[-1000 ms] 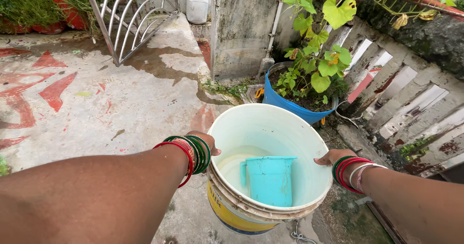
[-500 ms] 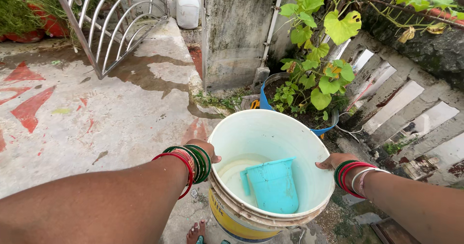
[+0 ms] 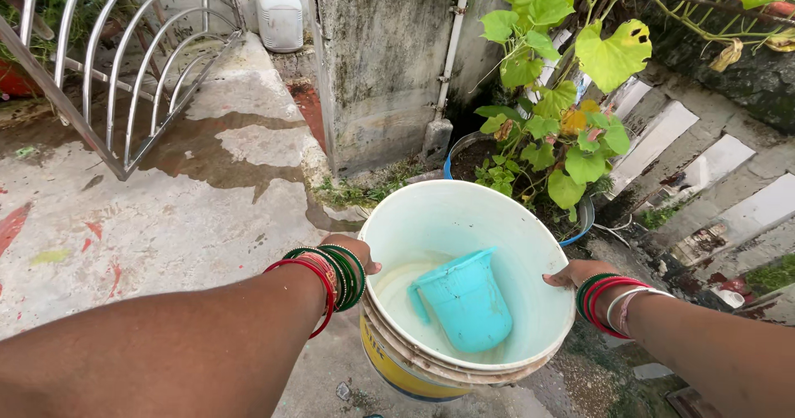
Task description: The person removes dead leaves and weeds from potted plants by hand, carries a bucket of water to another potted plant, clears debris around the stems, and waters the plant using a plastic mug.
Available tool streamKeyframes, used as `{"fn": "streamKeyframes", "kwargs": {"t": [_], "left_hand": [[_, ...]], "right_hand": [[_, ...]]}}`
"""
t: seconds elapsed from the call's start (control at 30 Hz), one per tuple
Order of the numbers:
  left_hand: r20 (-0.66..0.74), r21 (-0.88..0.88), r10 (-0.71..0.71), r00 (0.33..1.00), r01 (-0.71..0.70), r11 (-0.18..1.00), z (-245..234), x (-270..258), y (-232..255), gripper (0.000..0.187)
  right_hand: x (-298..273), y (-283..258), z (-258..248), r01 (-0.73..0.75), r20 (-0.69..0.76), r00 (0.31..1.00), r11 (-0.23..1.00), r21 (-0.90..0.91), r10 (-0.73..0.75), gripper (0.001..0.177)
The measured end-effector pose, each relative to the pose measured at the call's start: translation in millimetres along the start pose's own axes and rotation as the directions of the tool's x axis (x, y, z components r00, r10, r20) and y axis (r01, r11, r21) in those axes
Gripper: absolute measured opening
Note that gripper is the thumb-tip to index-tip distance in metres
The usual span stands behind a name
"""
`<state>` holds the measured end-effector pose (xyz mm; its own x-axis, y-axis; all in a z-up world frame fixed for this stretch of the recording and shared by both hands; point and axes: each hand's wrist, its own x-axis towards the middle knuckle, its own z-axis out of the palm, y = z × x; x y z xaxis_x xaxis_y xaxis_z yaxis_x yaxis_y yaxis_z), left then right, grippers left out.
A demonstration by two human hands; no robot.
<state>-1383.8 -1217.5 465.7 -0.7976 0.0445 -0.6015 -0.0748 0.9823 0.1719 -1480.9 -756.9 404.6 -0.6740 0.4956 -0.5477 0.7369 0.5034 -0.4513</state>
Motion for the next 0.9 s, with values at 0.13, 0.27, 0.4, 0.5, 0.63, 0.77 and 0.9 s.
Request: {"fn": "streamKeyframes", "kwargs": {"t": [0.13, 0.27, 0.4, 0.5, 0.63, 0.77, 0.9], "left_hand": [[-0.005, -0.051, -0.051, 0.999, 0.050, 0.997, -36.7, 61.3, -31.0, 0.056], [0.029, -0.076, -0.108, 0.994, 0.110, 0.991, -61.6, 120.5, -48.2, 0.058], [0.086, -0.121, -0.196, 0.977, 0.206, 0.971, -68.3, 184.5, -68.1, 0.061], [0.096, -0.136, -0.208, 0.973, 0.220, 0.966, -73.7, 223.4, -85.3, 0.060], [0.079, -0.142, -0.212, 0.974, 0.221, 0.965, -69.9, 254.0, -94.5, 0.059], [0.035, -0.121, -0.197, 0.980, 0.200, 0.972, -89.6, 291.9, -106.9, 0.057], [0.071, -0.090, -0.168, 0.983, 0.174, 0.981, -92.6, 329.2, -113.5, 0.055]], "right_hand": [[8.1, -63.4, 18.8, 0.018, 0.025, 1.000, 1.000, 0.024, -0.019, 0.050], [36.1, -114.7, 39.5, -0.002, 0.045, 0.999, 0.992, 0.126, -0.004, 0.047], [77.8, -165.9, 70.0, 0.046, 0.082, 0.996, 0.998, -0.040, -0.042, 0.047], [82.3, -191.8, 89.6, 0.034, 0.084, 0.996, 0.999, -0.013, -0.032, 0.046], [80.9, -229.8, 95.3, -0.057, 0.164, 0.986, 0.966, 0.253, 0.015, 0.043], [88.6, -262.9, 105.8, -0.017, 0.137, 0.991, 0.974, 0.224, -0.015, 0.042], [106.4, -288.1, 121.8, -0.038, 0.114, 0.993, 0.993, 0.114, 0.025, 0.045]]}}
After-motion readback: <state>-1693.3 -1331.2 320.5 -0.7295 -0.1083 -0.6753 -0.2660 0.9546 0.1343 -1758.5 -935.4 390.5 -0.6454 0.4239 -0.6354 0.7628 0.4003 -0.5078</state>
